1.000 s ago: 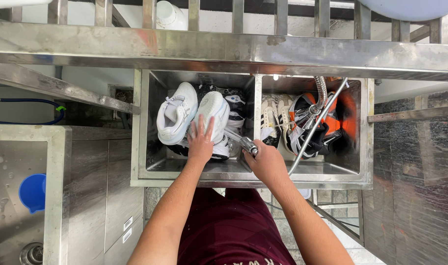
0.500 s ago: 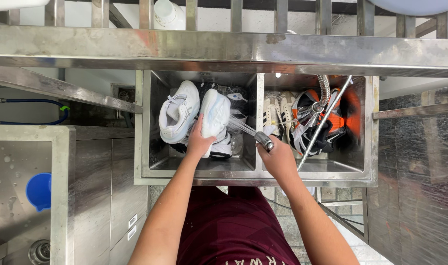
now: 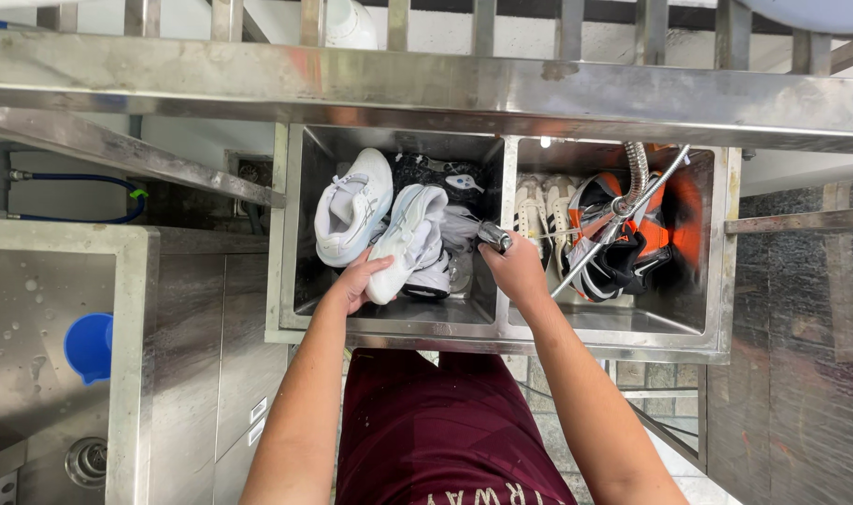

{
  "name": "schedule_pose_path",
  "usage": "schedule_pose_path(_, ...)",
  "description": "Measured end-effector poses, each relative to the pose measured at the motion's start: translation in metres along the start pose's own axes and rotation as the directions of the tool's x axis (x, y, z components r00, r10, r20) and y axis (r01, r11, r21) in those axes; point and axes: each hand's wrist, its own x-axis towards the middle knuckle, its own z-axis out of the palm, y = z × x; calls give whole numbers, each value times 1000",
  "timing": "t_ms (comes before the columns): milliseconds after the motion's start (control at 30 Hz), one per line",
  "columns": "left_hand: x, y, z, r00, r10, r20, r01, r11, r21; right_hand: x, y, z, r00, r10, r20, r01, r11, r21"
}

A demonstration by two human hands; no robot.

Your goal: The person picks up a white bottle and places it on a shelf, then moves several pairs of shoes into a sink, scrubs a white shoe by hand against a wall-mounted brush, and sprays the shoes in the sink with a water hose.

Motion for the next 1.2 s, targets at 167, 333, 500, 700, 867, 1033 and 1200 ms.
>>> schedule_pose_path(167, 14, -16, -12, 994, 108, -14, -105, 984, 143, 2, -10, 6, 998, -17, -68, 17, 1000, -5)
schedule_pose_path(333, 15, -26, -20, 943, 331, -7, -294, 848, 442, 2, -17, 10, 997, 9, -74, -11, 1000, -28)
schedule_pose_path(500, 5, -23, -13, 966, 250, -71, -199, 887, 417, 1, -24, 11, 998, -13, -60, 11, 999, -40)
schedule_pose_path(700, 4, -23, -13, 956, 288, -52, -235, 860, 454, 2, -29, 10, 999, 14, -29, -14, 1000, -13)
schedule_pose_path(867, 2, -22, -12, 959, 281, -46, -236, 874, 425, 3, -29, 10, 1000, -10, -12, 10, 1000, 1)
schedule_pose_path(1033, 10, -26, -16, 959, 282, -27, -242, 863, 444, 4, -28, 11, 999, 44, 15, -44, 999, -30)
schedule_pose_path(1200, 14, -27, -18, 968, 246, -40, -201, 865, 460, 6, -27, 11, 994, 56, 93, -52, 997, -49)
